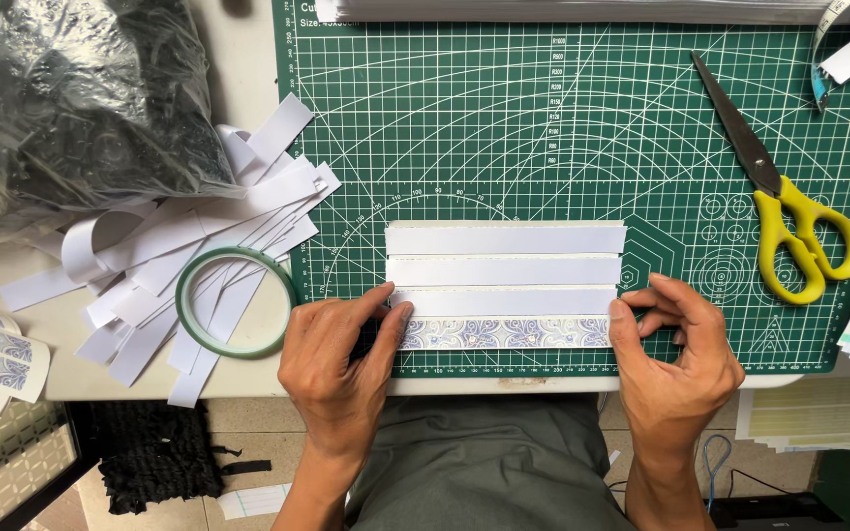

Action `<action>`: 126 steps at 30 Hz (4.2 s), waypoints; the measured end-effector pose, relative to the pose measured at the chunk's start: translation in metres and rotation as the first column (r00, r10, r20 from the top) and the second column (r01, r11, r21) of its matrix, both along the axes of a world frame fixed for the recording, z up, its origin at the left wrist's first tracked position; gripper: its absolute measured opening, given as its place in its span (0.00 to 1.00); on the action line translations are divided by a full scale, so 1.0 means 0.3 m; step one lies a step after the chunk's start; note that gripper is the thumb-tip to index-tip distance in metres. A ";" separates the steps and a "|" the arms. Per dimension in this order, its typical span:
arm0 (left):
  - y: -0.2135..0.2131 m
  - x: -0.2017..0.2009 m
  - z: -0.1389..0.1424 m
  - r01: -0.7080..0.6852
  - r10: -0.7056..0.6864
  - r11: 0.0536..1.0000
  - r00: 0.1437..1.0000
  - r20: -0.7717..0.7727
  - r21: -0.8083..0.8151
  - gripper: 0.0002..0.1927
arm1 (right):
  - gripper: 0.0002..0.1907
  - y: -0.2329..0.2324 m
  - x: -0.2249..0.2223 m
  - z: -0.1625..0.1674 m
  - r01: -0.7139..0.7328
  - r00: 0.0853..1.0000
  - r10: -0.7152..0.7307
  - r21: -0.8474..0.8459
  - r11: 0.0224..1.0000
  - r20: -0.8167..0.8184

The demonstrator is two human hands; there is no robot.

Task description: The person aligns printed paper strips in rows on a white backing sheet on a cutting mat, then pulls green masking tape from a roll, lays tape strips across the rows to hold them, presses the tape down, and lifts the finished taped sheet.

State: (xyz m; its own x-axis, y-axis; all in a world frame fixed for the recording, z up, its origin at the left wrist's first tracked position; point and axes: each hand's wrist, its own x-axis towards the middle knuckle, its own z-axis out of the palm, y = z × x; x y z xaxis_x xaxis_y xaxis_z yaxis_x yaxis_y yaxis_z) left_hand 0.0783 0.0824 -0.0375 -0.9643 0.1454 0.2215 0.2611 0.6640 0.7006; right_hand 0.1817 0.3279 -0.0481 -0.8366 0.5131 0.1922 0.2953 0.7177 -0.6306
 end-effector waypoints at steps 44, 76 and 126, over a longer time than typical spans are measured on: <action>0.006 -0.002 0.014 -0.001 0.001 1.000 1.000 0.005 0.006 0.14 | 0.22 -0.007 -0.011 0.010 -0.013 1.000 0.013 0.000 1.000 -0.005; -0.061 0.080 -0.073 -0.002 0.124 0.924 0.948 -0.294 0.381 0.25 | 0.09 0.009 0.034 -0.042 0.050 0.983 -0.080 -0.184 0.982 -0.163; -0.418 -0.243 0.067 -0.097 0.093 0.992 0.994 -0.049 -0.081 0.07 | 0.09 -0.005 0.014 0.016 -0.012 0.919 -0.016 -0.068 0.998 -0.394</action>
